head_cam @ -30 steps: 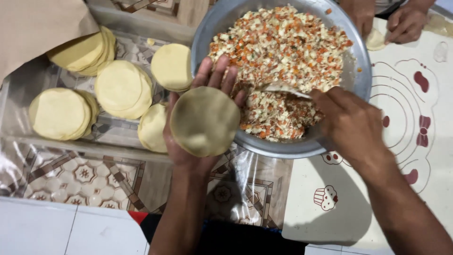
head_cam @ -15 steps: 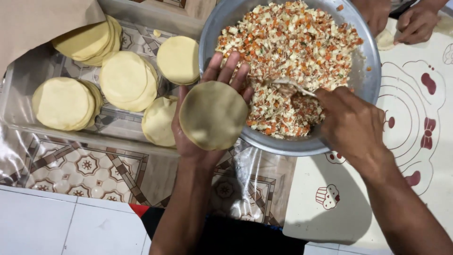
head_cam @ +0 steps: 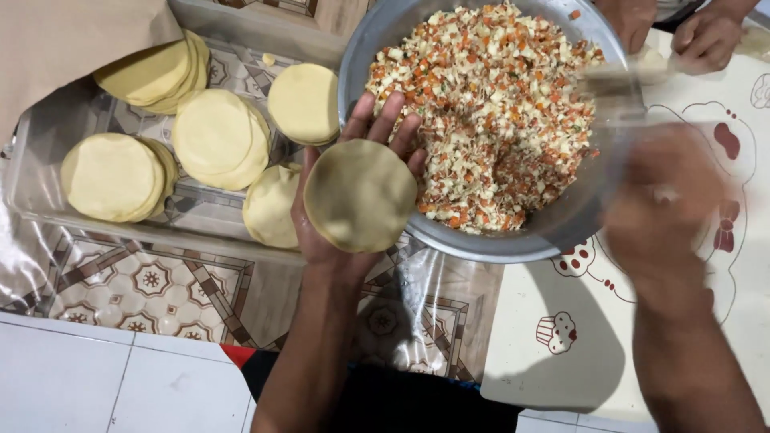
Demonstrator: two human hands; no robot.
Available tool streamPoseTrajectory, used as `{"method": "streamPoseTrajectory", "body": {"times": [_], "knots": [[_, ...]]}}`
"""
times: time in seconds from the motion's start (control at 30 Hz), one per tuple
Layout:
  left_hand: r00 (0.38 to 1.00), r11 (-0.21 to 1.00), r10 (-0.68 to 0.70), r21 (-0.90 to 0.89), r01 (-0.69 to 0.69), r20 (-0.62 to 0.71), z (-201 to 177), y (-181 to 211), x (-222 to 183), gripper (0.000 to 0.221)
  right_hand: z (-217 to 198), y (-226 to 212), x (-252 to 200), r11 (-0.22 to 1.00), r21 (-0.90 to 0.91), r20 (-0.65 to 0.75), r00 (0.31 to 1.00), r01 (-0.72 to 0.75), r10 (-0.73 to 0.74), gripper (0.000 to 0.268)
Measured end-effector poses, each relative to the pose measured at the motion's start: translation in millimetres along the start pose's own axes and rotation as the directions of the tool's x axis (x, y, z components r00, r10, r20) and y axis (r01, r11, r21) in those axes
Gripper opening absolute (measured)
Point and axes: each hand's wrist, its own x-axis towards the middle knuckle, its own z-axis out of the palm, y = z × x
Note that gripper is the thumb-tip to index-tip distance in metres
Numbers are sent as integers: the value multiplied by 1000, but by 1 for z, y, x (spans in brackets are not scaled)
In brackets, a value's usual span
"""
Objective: Filling circular dough wrappers with a vegetable and meat mixture and folding them into crescent-shaped pastries.
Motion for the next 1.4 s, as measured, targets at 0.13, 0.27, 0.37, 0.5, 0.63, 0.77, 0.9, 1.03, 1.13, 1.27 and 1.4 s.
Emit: {"method": "streamPoseTrajectory", "body": {"times": [0.13,0.27,0.37,0.5,0.63,0.77,0.9,1.03,1.13,1.27,1.4], "knots": [[1000,1000,1,-21,-1,-1,-3,1,1,83,16,-44,36,927,-374,544,800,-42,255,39],[1000,1000,-16,0,16,3,-1,1,2,86,12,-42,52,885,-465,621,705,-22,343,39],[1000,1000,-11,22,10,11,-3,1,3,88,17,-37,64,868,-492,616,680,-62,398,30],[998,1000,-4,-15,5,65,-9,1,1,85,28,-38,77,882,-471,592,728,-37,347,39],[995,999,-1,-40,5,95,-10,1,1,85,36,-27,72,847,-515,569,792,131,223,55],[1000,1000,-1,10,1,6,-4,1,2,88,29,-30,77,796,-575,671,665,188,327,43],[999,999,-6,-32,7,46,-9,1,1,84,23,-34,78,847,-526,726,558,75,402,55],[999,1000,-2,-23,3,42,-10,2,1,83,21,-29,71,883,-457,735,603,106,308,57],[997,1000,-1,-18,2,72,-10,1,2,82,17,-28,75,914,-403,722,633,56,279,66],[999,1000,8,-9,-8,46,-11,1,0,85,5,-19,82,935,-288,668,743,207,41,52],[999,1000,-1,-7,2,40,-11,2,0,84,9,-25,87,929,-248,595,800,273,-76,47]]}}
